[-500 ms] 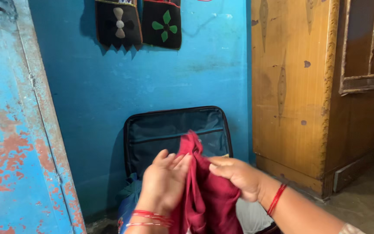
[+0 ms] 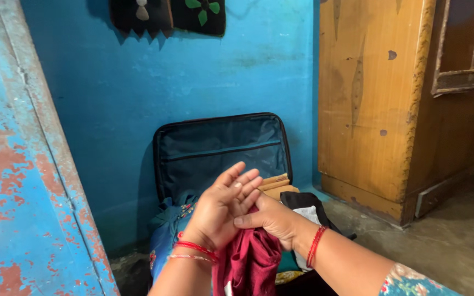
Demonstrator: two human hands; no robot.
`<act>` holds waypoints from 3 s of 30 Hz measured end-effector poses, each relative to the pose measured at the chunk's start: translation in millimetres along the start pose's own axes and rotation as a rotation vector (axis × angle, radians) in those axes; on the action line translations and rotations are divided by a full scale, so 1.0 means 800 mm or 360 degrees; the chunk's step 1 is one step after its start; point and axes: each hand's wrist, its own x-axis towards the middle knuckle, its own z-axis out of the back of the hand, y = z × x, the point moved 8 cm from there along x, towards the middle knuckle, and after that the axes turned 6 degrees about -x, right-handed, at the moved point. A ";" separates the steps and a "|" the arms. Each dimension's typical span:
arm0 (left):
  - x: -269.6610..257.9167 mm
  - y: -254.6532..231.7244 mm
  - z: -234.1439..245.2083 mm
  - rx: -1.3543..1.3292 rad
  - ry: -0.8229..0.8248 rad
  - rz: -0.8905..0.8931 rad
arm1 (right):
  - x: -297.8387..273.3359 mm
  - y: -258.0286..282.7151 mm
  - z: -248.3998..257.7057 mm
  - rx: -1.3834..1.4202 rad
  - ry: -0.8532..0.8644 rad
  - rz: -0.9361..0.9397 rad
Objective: The person folds a maroon patterned cloth and places it into an open suitcase containing other folded garments. They then close the suitcase lid and zip it shut.
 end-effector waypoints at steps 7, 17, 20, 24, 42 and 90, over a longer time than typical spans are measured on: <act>-0.007 -0.098 0.019 0.0640 -0.0003 -0.0470 | 0.014 0.035 0.013 -0.0860 0.0107 0.0323; -0.051 -0.048 0.025 0.1225 0.0172 0.0369 | 0.000 0.103 0.043 -0.0717 0.0257 0.0258; -0.035 -0.057 0.009 0.1539 0.0108 -0.0046 | -0.006 0.108 0.042 -0.0676 0.0301 0.0282; -0.040 -0.059 -0.018 0.1527 0.0357 -0.0500 | -0.010 0.112 0.064 -0.0727 0.0141 0.0311; -0.064 -0.030 -0.028 0.2489 0.0474 -0.0210 | 0.009 0.091 0.117 -0.0138 0.0061 0.0309; -0.059 0.002 0.083 0.0634 0.0063 0.0684 | -0.007 0.014 0.148 -0.1200 -0.0884 0.0030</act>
